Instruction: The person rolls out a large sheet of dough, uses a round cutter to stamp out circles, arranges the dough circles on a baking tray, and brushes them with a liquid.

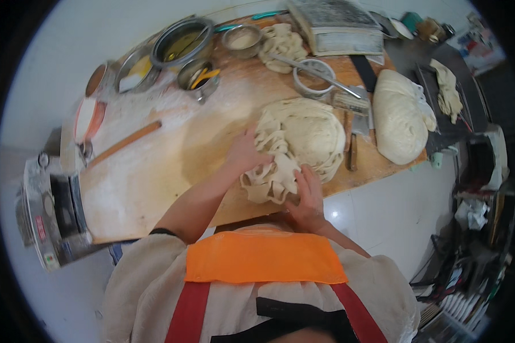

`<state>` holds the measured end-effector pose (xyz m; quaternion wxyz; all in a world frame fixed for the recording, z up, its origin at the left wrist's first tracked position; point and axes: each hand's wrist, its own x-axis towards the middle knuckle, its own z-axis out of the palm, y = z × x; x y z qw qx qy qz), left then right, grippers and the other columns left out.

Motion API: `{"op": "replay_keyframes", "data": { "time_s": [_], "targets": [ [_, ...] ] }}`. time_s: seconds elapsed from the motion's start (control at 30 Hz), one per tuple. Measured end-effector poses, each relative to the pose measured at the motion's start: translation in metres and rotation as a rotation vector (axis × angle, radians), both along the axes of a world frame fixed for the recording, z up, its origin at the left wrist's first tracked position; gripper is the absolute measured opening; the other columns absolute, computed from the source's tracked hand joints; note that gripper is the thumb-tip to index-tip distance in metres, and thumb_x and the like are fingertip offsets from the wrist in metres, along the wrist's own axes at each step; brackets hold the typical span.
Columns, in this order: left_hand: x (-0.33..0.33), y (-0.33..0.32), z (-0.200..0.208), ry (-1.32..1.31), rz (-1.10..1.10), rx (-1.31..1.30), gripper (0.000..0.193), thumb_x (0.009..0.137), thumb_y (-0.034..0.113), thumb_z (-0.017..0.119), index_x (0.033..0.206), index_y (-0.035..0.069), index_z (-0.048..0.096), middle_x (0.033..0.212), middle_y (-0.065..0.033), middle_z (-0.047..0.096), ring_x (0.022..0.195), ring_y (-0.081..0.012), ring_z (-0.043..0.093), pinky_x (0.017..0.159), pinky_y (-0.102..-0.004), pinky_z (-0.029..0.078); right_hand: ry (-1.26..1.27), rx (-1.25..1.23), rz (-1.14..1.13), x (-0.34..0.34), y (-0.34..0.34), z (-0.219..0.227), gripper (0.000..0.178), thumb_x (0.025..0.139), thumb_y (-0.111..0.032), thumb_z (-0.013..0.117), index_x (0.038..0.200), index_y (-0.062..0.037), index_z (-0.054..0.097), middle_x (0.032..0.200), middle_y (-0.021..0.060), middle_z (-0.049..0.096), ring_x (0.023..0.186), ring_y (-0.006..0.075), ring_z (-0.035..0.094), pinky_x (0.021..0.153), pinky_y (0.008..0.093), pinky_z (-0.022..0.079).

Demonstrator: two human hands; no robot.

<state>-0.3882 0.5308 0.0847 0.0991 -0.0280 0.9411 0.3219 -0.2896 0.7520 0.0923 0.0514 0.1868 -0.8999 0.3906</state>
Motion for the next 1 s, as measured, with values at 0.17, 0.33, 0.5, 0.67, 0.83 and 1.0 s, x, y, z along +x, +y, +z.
{"op": "replay_keyframes", "data": {
  "time_s": [0.17, 0.33, 0.5, 0.67, 0.83, 1.0],
  "targets": [
    [0.028, -0.019, 0.008, -0.287, 0.109, 0.157, 0.068, 0.056, 0.032, 0.079, 0.112, -0.003, 0.061, 0.101, -0.0218, 0.065, 0.092, -0.0332, 0.064, 0.082, -0.0381, 0.050, 0.033, 0.158, -0.064, 0.006, -0.017, -0.009, 0.070, 0.064, -0.006, 0.070, 0.130, -0.0021, 0.045, 0.130, 0.0181, 0.046, 0.122, 0.0382, 0.042, 0.100, 0.0485, 0.036],
    [0.111, -0.076, -0.061, -0.369, 0.185, 0.700, 0.049, 0.064, 0.023, 0.077, 0.104, -0.003, 0.065, 0.094, -0.0128, 0.068, 0.084, -0.0170, 0.062, 0.074, -0.0312, 0.049, -0.063, 0.148, -0.210, 0.022, -0.050, -0.019, 0.072, 0.063, -0.008, 0.072, 0.130, -0.0038, 0.047, 0.121, 0.0178, 0.054, 0.116, 0.0367, 0.048, 0.097, 0.0432, 0.040],
    [0.183, -0.182, -0.073, -0.234, 0.397, 0.758, 0.050, 0.062, 0.033, 0.075, 0.098, -0.003, 0.069, 0.089, -0.0162, 0.069, 0.082, -0.0246, 0.065, 0.076, -0.0341, 0.050, -0.383, -0.029, -0.227, 0.053, -0.164, -0.019, 0.068, 0.061, -0.009, 0.072, 0.126, -0.0043, 0.052, 0.118, 0.0188, 0.058, 0.112, 0.0356, 0.053, 0.094, 0.0406, 0.043],
    [0.269, -0.349, -0.072, 0.092, 0.833, 0.546, 0.048, 0.066, 0.032, 0.077, 0.103, 0.001, 0.069, 0.089, -0.0151, 0.070, 0.085, -0.0248, 0.066, 0.077, -0.0338, 0.051, -0.463, -0.039, 0.045, 0.078, -0.348, -0.044, 0.071, 0.061, -0.012, 0.070, 0.128, -0.0037, 0.051, 0.120, 0.0202, 0.058, 0.113, 0.0330, 0.055, 0.095, 0.0370, 0.044],
    [0.348, -0.520, -0.060, 0.299, 1.276, 0.572, 0.091, 0.064, 0.040, 0.082, 0.139, 0.009, 0.041, 0.141, -0.0203, 0.043, 0.125, -0.0355, 0.046, 0.100, -0.0390, 0.041, -0.486, -0.206, 0.588, 0.071, -0.567, -0.023, 0.080, 0.063, -0.014, 0.070, 0.137, -0.0048, 0.042, 0.128, 0.0190, 0.054, 0.114, 0.0351, 0.054, 0.098, 0.0359, 0.043],
    [0.350, -0.526, -0.001, -0.065, 0.994, -0.280, 0.121, 0.056, 0.047, 0.085, 0.149, 0.010, 0.017, 0.152, -0.0199, 0.020, 0.139, -0.0379, 0.021, 0.111, -0.0471, 0.025, -0.199, -0.028, 0.782, 0.060, -0.603, -0.011, 0.082, 0.063, -0.013, 0.073, 0.137, -0.0035, 0.040, 0.138, 0.0196, 0.043, 0.124, 0.0328, 0.046, 0.102, 0.0387, 0.038]
  ]
}}
